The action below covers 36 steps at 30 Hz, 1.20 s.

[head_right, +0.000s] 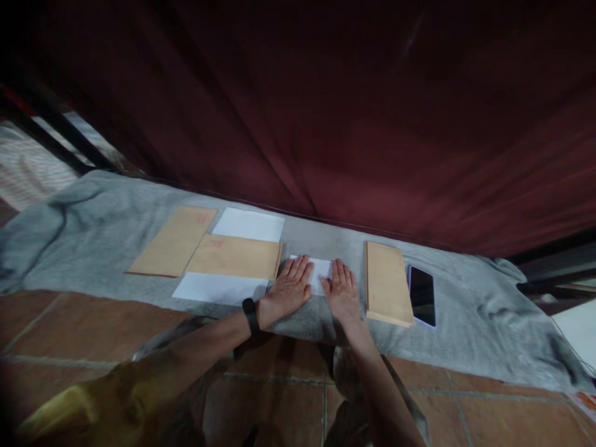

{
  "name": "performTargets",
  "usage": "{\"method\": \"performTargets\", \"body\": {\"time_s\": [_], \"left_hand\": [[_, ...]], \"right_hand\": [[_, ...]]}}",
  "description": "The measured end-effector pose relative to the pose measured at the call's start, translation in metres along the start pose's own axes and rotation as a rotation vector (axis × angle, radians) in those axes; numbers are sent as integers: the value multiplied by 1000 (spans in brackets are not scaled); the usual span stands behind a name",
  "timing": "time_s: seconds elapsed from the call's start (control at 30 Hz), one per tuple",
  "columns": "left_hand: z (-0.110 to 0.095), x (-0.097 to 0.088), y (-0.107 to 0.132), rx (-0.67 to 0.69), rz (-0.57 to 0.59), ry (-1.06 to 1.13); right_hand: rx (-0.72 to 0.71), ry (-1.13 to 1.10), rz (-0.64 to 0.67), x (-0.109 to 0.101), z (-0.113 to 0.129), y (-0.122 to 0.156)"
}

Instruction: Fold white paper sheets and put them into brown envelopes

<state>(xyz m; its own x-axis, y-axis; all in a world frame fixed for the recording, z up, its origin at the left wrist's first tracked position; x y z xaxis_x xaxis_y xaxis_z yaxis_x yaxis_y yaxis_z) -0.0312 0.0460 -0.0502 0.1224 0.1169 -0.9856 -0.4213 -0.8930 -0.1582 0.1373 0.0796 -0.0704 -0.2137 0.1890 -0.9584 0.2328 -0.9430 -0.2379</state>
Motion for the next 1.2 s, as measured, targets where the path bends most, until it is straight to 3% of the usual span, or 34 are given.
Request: {"method": "performTargets", "body": {"time_s": [0.33, 0.7, 0.93, 1.2], "left_hand": [[-4, 3, -1, -59, 27, 28], [-6, 0, 0, -56, -8, 88], [-9, -8, -2, -35, 51, 109], [-13, -14, -7, 203, 14, 10]], "right_hand": [[247, -188, -11, -19, -5, -23], [474, -559, 53, -4, -24, -35], [443, -760, 66, 5, -27, -36], [387, -684, 10, -1, -31, -30]]}}
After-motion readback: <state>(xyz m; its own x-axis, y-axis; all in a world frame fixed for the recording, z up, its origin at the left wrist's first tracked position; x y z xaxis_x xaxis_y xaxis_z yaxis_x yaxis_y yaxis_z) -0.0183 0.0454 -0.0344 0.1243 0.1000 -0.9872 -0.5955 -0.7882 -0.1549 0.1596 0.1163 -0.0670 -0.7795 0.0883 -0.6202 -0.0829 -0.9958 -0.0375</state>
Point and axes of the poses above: each hand's wrist, its own y-axis away from the middle knuckle, its own x-axis out of the palm, z = x × y, the point moved 3 cm from there along -y, towards the middle knuckle, and after that the axes turned 8 degrees about x, right-handed, at the moved point
